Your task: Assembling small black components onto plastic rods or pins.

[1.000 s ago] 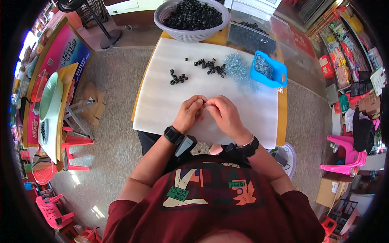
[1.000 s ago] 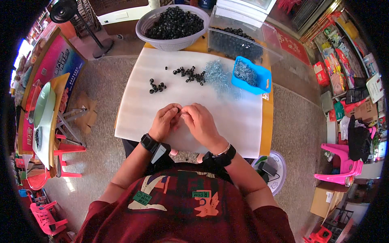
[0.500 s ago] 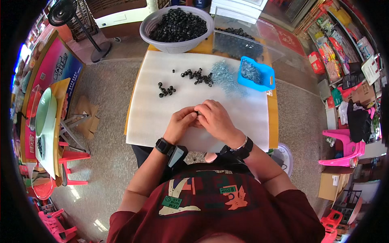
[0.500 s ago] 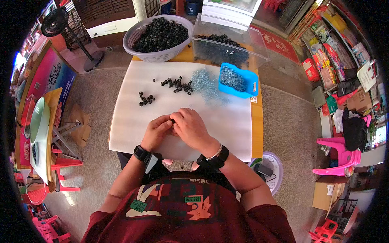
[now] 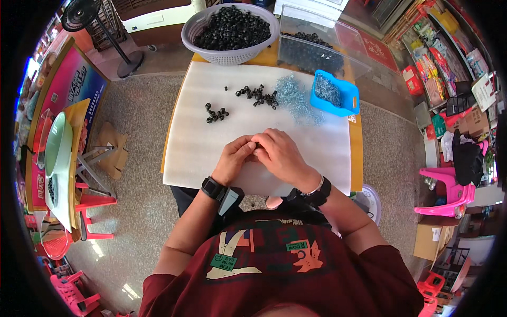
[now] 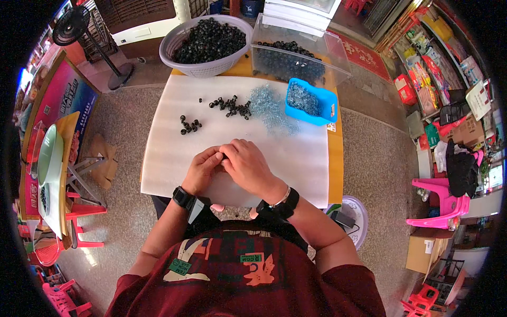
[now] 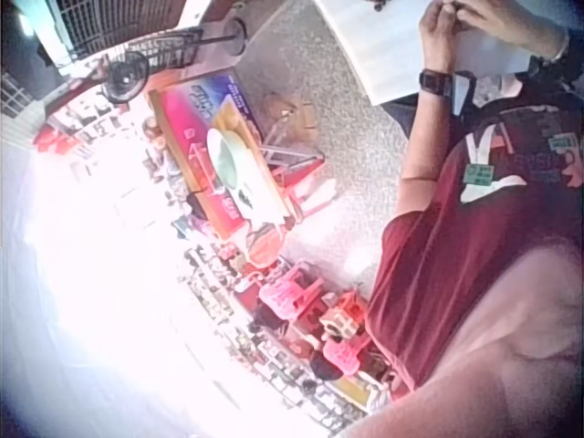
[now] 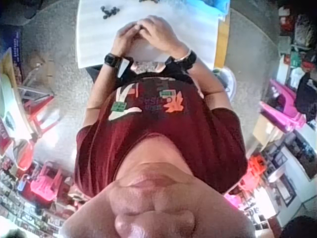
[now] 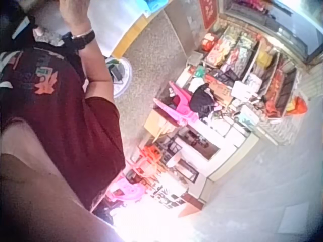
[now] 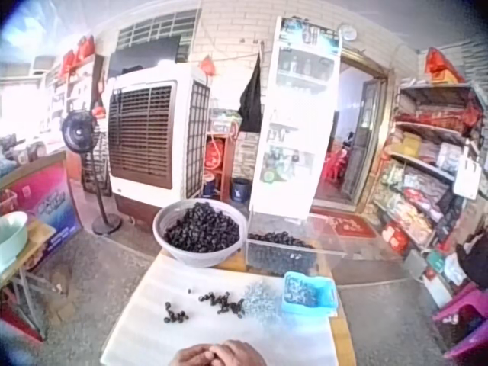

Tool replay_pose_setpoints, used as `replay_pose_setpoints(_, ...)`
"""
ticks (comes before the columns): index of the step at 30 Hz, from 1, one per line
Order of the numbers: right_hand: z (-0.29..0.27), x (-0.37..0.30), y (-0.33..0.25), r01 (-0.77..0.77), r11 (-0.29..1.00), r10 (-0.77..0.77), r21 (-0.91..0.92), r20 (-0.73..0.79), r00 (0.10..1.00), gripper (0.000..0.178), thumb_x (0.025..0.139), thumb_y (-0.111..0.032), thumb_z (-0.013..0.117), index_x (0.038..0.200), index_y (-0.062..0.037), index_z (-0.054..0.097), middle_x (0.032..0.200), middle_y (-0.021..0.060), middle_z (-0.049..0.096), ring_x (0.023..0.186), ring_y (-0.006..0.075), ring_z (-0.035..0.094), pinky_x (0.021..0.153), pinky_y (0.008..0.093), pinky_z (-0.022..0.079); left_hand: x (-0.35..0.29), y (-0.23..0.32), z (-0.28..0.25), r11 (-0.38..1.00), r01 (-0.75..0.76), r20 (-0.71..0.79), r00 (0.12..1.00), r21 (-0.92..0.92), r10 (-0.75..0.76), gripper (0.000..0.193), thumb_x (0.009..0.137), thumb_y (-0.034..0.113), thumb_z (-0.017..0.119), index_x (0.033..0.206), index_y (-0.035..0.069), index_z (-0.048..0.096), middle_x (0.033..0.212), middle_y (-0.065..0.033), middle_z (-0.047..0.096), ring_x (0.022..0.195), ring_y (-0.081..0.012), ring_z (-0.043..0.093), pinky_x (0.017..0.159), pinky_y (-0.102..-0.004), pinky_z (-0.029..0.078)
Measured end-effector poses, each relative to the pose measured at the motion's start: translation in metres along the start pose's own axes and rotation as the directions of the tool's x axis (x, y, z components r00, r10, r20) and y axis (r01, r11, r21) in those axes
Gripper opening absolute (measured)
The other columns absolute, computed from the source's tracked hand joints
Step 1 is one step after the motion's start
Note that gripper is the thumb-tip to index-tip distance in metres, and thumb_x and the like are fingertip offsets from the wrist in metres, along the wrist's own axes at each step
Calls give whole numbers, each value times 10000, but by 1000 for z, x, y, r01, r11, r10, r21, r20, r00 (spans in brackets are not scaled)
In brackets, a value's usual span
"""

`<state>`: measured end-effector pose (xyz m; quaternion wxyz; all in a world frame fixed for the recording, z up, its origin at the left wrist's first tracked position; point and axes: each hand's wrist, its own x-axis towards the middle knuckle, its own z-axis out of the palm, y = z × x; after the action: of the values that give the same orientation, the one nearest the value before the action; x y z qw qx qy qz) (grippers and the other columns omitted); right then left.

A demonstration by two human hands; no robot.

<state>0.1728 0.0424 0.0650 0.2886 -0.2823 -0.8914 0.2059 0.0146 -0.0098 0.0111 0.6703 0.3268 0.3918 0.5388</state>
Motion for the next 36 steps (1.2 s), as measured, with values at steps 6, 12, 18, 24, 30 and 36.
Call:
replay_pose_setpoints(6,-16,14,18,-28,997,27,75,15,1000,111,806,-67,583,916,-46,582,799,103,581,731,261,582,656,363,470,0,3,1,999,-29,38,999,23,28,336,966,140,489,1254,-32,491,1068,-113,610,880,-145,602,813,-300,513)
replay_pose_setpoints(12,-87,87,91,-208,964,255,165,-365,895,158,818,-121,639,951,-44,602,760,85,633,666,175,603,604,310,476,-2,5,2,995,-24,-1,1000,-98,24,329,955,121,500,1242,-40,481,1023,-123,600,802,-155,579,794,-324,520)
replay_pose_setpoints(18,-128,117,145,-386,912,399,140,-518,756,477,831,-161,646,1242,12,475,930,100,653,765,165,608,688,280,491,1,3,0,995,-4,17,1000,-98,6,297,957,111,494,1218,-32,500,996,-108,596,798,-141,576,790,-326,530)
replay_pose_setpoints(24,-50,68,85,-273,950,288,154,-83,954,148,838,-142,604,926,-42,667,900,147,642,829,269,627,728,362,487,-2,3,0,996,-2,18,1000,-92,3,270,961,86,476,1202,-31,513,977,-96,597,795,-139,591,795,-323,538)
replay_pose_setpoints(30,0,77,92,-120,989,119,-82,-15,993,180,819,-100,610,976,-26,659,836,122,592,761,284,590,666,364,468,-1,5,0,998,-7,15,1000,-67,8,268,960,96,478,1200,-17,524,966,-85,601,784,-126,581,795,-319,535)
replay_pose_setpoints(36,23,93,95,10,950,-23,-313,-38,999,75,760,-67,608,818,-80,653,858,112,593,869,303,565,777,413,455,-2,6,0,997,-18,19,1000,-74,20,259,962,95,475,1189,-18,530,957,-78,600,784,-126,582,793,-315,532)
